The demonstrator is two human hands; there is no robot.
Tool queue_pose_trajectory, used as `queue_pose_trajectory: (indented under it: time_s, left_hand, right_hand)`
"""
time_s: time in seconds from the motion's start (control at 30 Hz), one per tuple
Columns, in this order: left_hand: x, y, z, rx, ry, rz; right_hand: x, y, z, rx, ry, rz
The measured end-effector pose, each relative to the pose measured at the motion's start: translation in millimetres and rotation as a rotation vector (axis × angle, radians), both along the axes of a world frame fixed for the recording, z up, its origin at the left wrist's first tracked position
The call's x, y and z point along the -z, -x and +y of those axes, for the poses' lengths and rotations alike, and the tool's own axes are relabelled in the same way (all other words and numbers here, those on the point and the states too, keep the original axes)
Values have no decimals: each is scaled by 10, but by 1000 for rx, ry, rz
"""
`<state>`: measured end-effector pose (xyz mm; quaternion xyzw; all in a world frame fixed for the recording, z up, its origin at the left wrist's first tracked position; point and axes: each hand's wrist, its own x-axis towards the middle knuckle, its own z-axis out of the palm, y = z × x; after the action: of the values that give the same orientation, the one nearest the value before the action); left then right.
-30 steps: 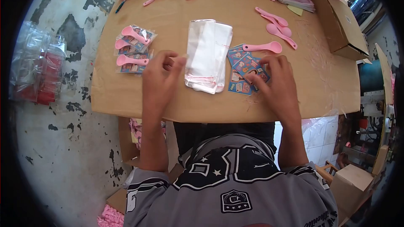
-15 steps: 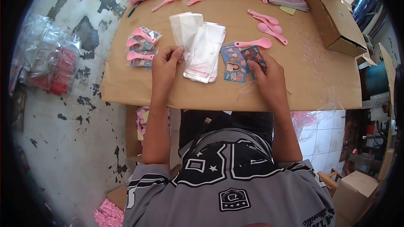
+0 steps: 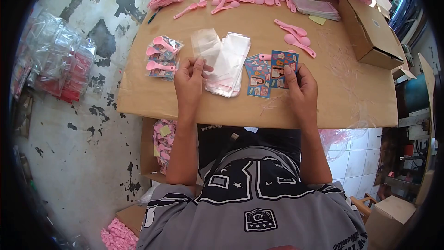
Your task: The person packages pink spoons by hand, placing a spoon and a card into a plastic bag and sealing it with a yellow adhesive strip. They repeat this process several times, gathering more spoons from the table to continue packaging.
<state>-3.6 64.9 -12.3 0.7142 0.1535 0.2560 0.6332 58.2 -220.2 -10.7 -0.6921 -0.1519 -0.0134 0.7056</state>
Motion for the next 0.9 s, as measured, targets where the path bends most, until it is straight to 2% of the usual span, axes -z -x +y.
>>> queue_pose_trajectory:
  time_s: [0.2,0.37,0.47,0.57,0.7,0.77,0.9]
  left_hand:
    - [22,2,-45,21,-26,65]
    - [20,25,-44,-21,-67,120]
    - [56,40,-3,-36,-204,90]
    - [26,47,24,-29,-194,131]
    - [43,80,122,-41,-59,133]
    - [33,76,129,-64,32,128]
    - [44,79,119,-32,22,151]
  right_hand:
    - [-189,72,285,-198,-146,244]
    - [-311,56,586,-341,-105,327]
    - [-287,8,771,-386,-94,375]
    - [-111,-62,915,-444,34,350]
    - [-122,-36,934,-436,138,304]
    - [-149,-39,928,-436,166,299]
    - [-189,-30,898,-448,188,278]
